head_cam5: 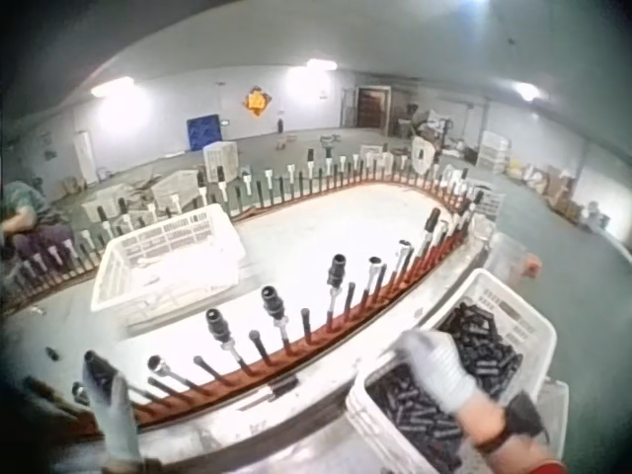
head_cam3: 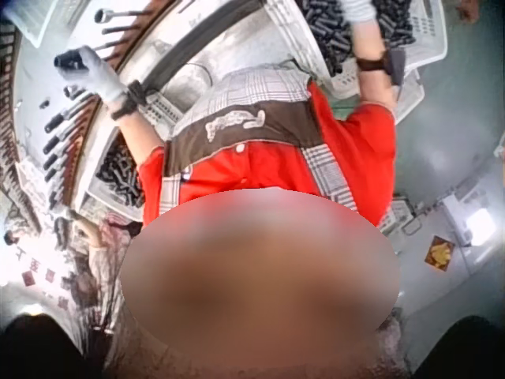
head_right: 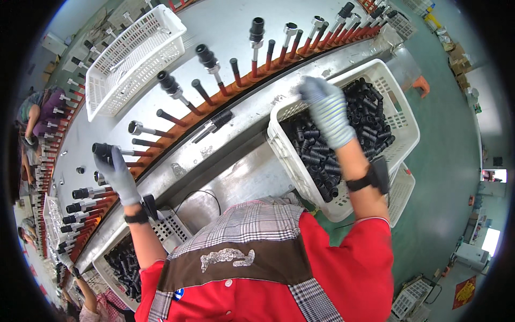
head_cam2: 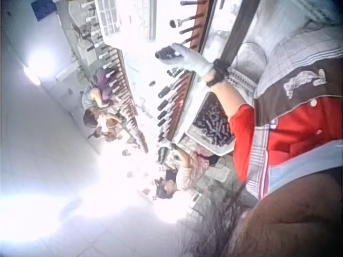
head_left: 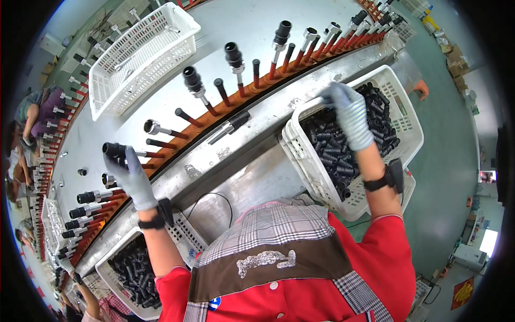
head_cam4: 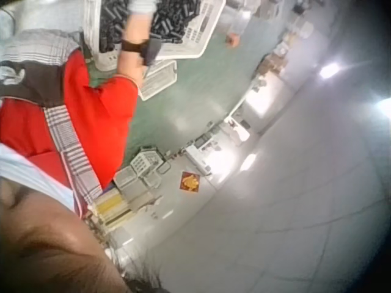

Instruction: Assemble black cylindrical plastic components onto pins on a circular conveyor belt.

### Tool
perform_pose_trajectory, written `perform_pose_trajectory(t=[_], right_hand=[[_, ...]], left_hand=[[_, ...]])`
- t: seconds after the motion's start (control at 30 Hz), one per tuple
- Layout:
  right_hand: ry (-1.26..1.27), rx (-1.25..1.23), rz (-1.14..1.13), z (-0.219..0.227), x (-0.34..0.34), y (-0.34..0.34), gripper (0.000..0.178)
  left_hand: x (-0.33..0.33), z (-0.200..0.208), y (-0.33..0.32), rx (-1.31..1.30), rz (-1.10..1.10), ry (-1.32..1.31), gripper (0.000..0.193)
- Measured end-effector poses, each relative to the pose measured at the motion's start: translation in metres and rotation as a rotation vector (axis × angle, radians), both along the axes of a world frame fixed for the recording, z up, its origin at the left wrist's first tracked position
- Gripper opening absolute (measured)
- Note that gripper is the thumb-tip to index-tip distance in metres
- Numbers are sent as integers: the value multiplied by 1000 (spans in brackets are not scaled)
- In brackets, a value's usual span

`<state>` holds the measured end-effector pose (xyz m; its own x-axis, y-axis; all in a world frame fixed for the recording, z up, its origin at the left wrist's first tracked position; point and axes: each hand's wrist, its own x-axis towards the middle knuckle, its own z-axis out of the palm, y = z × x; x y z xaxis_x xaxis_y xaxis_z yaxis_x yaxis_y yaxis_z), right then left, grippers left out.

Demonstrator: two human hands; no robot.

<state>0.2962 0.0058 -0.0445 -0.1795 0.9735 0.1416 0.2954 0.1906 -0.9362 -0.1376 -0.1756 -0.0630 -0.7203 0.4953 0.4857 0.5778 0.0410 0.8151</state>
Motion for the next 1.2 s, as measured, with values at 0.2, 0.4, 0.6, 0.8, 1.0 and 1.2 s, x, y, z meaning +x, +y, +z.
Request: perform_pose_trajectory(t=[0.2, 0.4, 0.6, 0.8, 1.0, 1.2], right_hand=[[-960, -193, 300, -226, 150, 18, 34], [-1242, -489, 251, -186, 124, 38, 44], [-147, -587, 245, -49, 77, 3, 46], [674, -585, 254, -115, -2, -85, 38], [835, -910, 412, -26, -34, -107, 27], [777, -937, 435, -1, -33, -99, 49]], left_hand=[[91, -25, -25, -93, -84, 370, 56], [157, 4, 11, -138, -522, 505, 39], [178, 11, 19, -164, -758, 412, 44], [256, 33, 57, -47, -1148, 376, 65], [228, 29, 68, 86, -1099, 206, 27], [188, 65, 177, 184, -662, -550, 22]])
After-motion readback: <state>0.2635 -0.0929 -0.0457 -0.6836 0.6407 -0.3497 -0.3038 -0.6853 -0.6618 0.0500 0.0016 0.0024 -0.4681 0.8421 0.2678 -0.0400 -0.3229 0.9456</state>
